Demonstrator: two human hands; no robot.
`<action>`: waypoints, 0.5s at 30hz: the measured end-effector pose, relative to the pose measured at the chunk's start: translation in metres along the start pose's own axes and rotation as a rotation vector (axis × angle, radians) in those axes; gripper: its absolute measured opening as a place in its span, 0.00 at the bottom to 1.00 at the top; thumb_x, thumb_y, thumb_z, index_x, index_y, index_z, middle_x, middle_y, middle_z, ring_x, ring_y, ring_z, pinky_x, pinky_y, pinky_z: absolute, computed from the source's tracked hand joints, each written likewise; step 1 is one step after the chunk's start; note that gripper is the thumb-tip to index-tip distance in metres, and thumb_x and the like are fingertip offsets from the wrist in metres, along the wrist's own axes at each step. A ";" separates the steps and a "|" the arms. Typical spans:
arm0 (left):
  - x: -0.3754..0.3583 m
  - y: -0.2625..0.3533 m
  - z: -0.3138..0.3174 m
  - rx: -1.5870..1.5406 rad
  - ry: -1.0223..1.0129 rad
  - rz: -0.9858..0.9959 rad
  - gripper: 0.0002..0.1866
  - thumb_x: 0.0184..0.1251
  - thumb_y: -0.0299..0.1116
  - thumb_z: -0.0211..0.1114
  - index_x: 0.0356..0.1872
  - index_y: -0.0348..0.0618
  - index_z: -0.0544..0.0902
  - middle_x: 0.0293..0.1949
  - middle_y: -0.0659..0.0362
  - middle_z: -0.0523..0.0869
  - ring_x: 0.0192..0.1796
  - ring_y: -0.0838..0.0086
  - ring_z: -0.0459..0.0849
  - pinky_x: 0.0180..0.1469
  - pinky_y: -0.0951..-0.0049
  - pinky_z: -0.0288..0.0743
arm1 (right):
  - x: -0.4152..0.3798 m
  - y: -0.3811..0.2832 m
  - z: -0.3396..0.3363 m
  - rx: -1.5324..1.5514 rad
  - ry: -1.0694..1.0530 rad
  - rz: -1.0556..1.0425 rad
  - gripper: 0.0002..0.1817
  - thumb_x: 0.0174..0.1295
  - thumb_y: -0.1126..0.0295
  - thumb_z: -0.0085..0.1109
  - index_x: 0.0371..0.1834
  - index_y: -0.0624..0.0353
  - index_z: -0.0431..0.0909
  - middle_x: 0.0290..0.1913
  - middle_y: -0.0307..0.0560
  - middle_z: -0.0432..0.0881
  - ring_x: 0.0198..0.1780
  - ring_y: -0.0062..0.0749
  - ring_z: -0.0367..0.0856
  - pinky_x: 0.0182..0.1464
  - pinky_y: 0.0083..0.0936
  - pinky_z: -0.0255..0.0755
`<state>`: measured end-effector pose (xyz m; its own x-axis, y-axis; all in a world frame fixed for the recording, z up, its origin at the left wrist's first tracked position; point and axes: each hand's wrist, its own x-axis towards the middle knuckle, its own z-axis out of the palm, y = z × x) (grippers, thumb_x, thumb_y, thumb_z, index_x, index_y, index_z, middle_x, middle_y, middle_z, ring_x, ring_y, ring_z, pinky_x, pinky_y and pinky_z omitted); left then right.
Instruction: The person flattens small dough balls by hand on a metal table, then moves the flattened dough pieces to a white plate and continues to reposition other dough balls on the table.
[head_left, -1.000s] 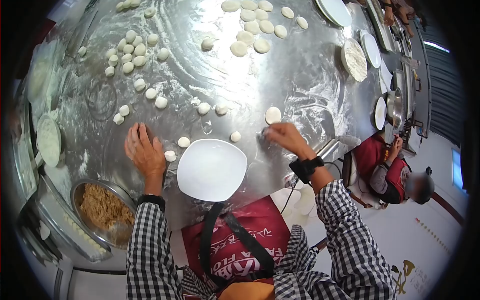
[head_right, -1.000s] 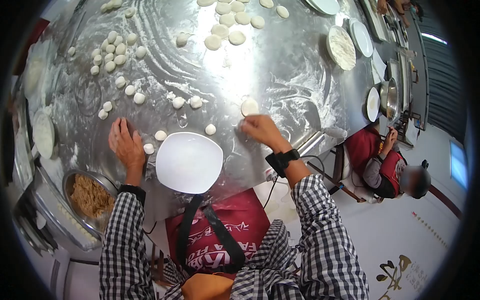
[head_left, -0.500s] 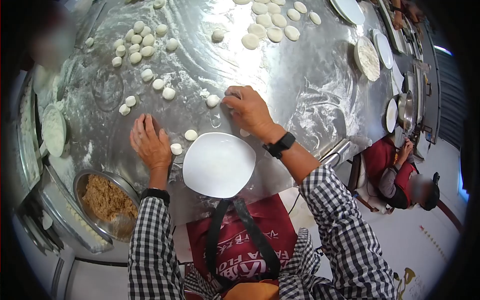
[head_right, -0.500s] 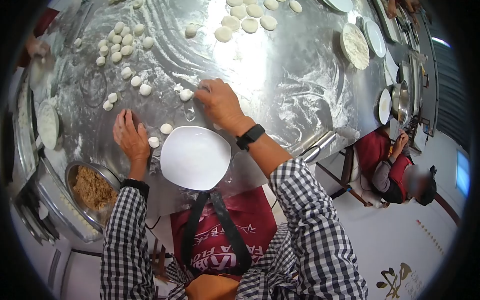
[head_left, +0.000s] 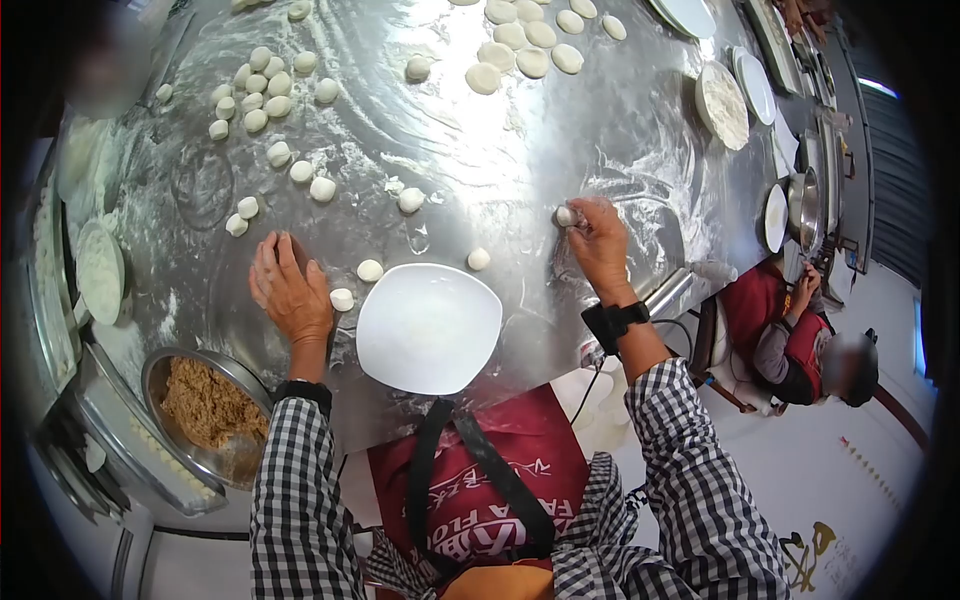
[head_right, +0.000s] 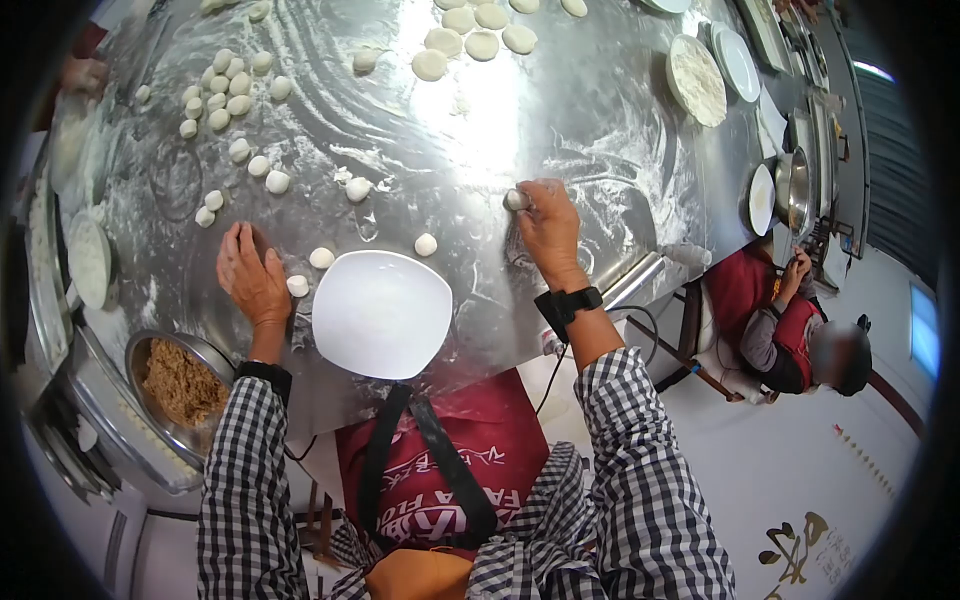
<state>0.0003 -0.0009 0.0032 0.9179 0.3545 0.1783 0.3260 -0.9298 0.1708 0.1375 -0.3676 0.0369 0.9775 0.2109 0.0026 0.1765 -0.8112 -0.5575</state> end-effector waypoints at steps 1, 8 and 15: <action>0.001 0.000 -0.001 0.004 0.004 0.002 0.27 0.64 0.36 0.56 0.65 0.46 0.67 0.66 0.56 0.68 0.69 0.58 0.64 0.70 0.51 0.52 | 0.000 -0.005 0.000 0.005 -0.005 -0.013 0.19 0.45 0.78 0.68 0.43 0.51 0.79 0.38 0.44 0.77 0.37 0.38 0.80 0.40 0.31 0.75; 0.001 0.000 0.000 0.010 0.007 0.009 0.26 0.64 0.37 0.55 0.65 0.45 0.67 0.66 0.55 0.68 0.69 0.58 0.64 0.70 0.52 0.52 | 0.003 -0.020 0.001 -0.086 -0.066 -0.001 0.19 0.47 0.73 0.68 0.44 0.51 0.79 0.39 0.43 0.77 0.37 0.39 0.80 0.38 0.30 0.75; 0.001 -0.001 -0.001 0.011 -0.003 0.009 0.26 0.65 0.37 0.54 0.65 0.45 0.67 0.66 0.54 0.68 0.69 0.58 0.64 0.70 0.52 0.52 | 0.005 -0.009 0.007 -0.091 -0.180 0.016 0.22 0.47 0.70 0.69 0.48 0.50 0.77 0.44 0.47 0.76 0.39 0.42 0.78 0.39 0.30 0.74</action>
<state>0.0004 0.0003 0.0038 0.9215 0.3455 0.1775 0.3198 -0.9342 0.1585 0.1403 -0.3555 0.0364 0.9452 0.2854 -0.1588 0.1790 -0.8594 -0.4789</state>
